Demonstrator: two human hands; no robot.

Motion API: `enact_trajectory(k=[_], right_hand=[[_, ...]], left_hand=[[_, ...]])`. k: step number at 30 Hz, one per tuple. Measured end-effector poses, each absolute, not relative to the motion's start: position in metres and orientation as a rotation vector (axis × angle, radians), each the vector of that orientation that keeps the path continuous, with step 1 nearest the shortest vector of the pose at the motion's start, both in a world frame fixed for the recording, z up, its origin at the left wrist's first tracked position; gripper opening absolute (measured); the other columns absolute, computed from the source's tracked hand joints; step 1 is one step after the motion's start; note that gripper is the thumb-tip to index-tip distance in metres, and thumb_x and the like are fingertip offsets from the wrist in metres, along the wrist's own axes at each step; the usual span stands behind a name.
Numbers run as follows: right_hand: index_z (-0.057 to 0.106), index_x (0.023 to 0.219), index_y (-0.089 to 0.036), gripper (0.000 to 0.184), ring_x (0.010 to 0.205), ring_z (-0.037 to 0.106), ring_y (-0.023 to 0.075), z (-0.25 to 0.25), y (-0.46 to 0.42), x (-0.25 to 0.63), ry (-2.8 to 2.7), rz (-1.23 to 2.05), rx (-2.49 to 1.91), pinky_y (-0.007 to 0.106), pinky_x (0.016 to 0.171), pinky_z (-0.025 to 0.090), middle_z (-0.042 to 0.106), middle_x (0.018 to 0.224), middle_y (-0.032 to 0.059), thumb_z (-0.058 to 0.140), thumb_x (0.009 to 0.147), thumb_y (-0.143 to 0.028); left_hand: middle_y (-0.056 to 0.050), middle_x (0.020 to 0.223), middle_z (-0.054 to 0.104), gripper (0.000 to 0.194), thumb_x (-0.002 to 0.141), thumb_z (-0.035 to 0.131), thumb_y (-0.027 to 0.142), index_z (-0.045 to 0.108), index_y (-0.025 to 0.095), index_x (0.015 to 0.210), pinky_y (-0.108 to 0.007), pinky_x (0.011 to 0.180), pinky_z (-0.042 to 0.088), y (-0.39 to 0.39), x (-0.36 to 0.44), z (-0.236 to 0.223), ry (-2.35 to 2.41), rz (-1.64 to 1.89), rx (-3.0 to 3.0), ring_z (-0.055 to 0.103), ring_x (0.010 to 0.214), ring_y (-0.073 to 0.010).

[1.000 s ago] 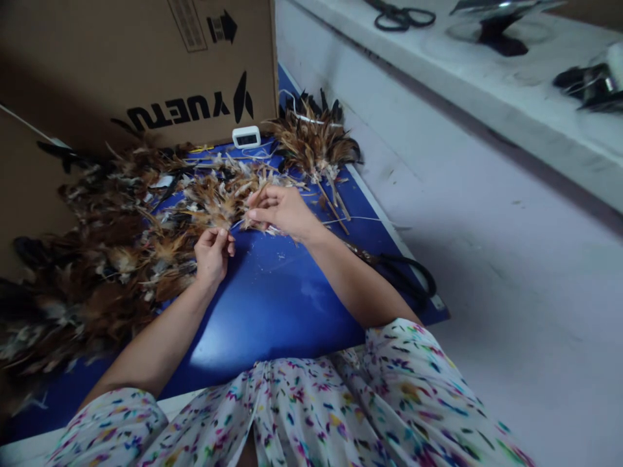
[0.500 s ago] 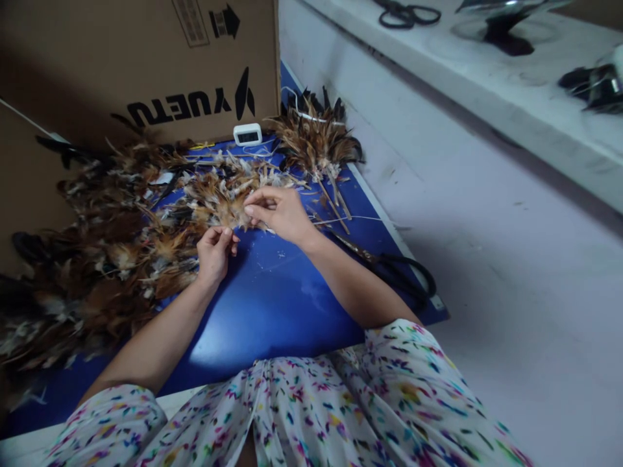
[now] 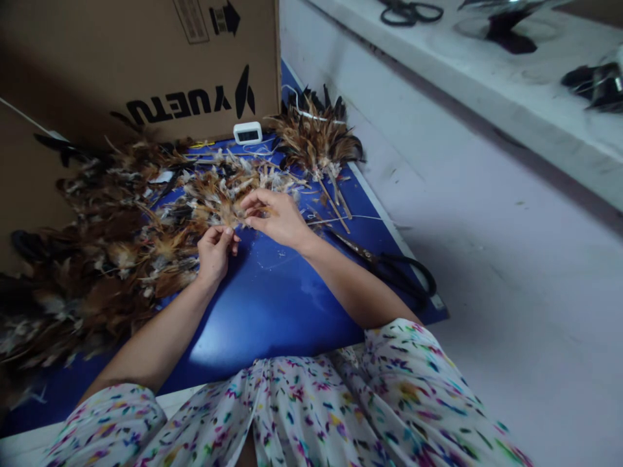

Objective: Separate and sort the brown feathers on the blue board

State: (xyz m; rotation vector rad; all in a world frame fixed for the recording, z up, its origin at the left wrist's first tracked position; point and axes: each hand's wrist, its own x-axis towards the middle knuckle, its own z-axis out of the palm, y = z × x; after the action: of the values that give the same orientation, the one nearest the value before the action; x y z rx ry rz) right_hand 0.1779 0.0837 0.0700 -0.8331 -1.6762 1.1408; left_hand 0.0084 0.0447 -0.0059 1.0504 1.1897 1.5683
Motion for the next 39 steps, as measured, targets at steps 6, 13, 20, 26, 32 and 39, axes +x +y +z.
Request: enact_trajectory(k=[6, 13, 20, 26, 32, 39], right_hand=[[0.068, 0.078, -0.015, 0.009, 0.064, 0.057, 0.0106, 0.066, 0.088, 0.179, -1.719, 1.046, -0.866, 0.026, 0.065, 0.048, 0.066, 0.072, 0.0002, 0.068, 0.071, -0.021], [0.069, 0.081, -0.016, 0.010, 0.064, 0.058, 0.0112, 0.065, 0.080, 0.175, -1.766, 0.989, -0.881, 0.025, 0.063, 0.045, 0.067, 0.071, -0.0001, 0.066, 0.075, -0.024], [0.068, 0.081, -0.016, 0.007, 0.072, 0.062, 0.0121, 0.063, 0.071, 0.168, -1.901, 0.790, -0.833, 0.024, 0.067, 0.044, 0.069, 0.078, 0.0002, 0.063, 0.079, -0.021], [0.066, 0.079, -0.016, 0.007, 0.066, 0.058, 0.0113, 0.049, 0.078, 0.166, -1.919, 0.670, -0.859, 0.024, 0.063, 0.043, 0.068, 0.075, 0.0007, 0.062, 0.081, -0.022], [0.064, 0.078, -0.016, 0.008, 0.065, 0.057, 0.0110, 0.042, 0.080, 0.164, -1.947, 0.564, -0.823, 0.023, 0.063, 0.043, 0.066, 0.074, 0.0008, 0.059, 0.082, -0.020], [0.063, 0.078, -0.017, 0.011, 0.067, 0.057, 0.0113, 0.038, 0.078, 0.161, -1.989, 0.444, -0.805, 0.023, 0.064, 0.043, 0.066, 0.076, 0.0020, 0.054, 0.083, -0.014]], left_hand=[[0.002, 0.059, 0.062, 0.031, 0.076, 0.071, 0.044, 0.058, 0.016, 0.074, -0.018, 0.039, 0.039, 0.046, 0.007, -0.010, 1.181, 1.566, 1.075, 0.048, 0.040, -0.0058], [0.002, 0.059, 0.062, 0.031, 0.077, 0.069, 0.044, 0.058, 0.016, 0.075, -0.018, 0.040, 0.039, 0.044, 0.007, -0.008, 1.202, 1.542, 1.118, 0.047, 0.041, -0.0057], [0.003, 0.058, 0.061, 0.030, 0.079, 0.066, 0.045, 0.060, 0.016, 0.075, -0.019, 0.041, 0.039, 0.042, 0.006, -0.011, 1.218, 1.487, 1.243, 0.048, 0.041, -0.0062], [0.003, 0.057, 0.061, 0.030, 0.079, 0.066, 0.046, 0.059, 0.017, 0.076, -0.020, 0.040, 0.038, 0.041, 0.007, -0.010, 1.293, 1.435, 1.272, 0.048, 0.040, -0.0069], [0.004, 0.053, 0.058, 0.029, 0.081, 0.064, 0.045, 0.059, 0.017, 0.075, -0.021, 0.042, 0.038, 0.039, 0.009, -0.008, 1.330, 1.404, 1.327, 0.047, 0.041, -0.0078], [0.004, 0.051, 0.056, 0.028, 0.081, 0.064, 0.044, 0.059, 0.017, 0.074, -0.020, 0.042, 0.038, 0.038, 0.010, -0.006, 1.340, 1.393, 1.339, 0.047, 0.040, -0.0076]])
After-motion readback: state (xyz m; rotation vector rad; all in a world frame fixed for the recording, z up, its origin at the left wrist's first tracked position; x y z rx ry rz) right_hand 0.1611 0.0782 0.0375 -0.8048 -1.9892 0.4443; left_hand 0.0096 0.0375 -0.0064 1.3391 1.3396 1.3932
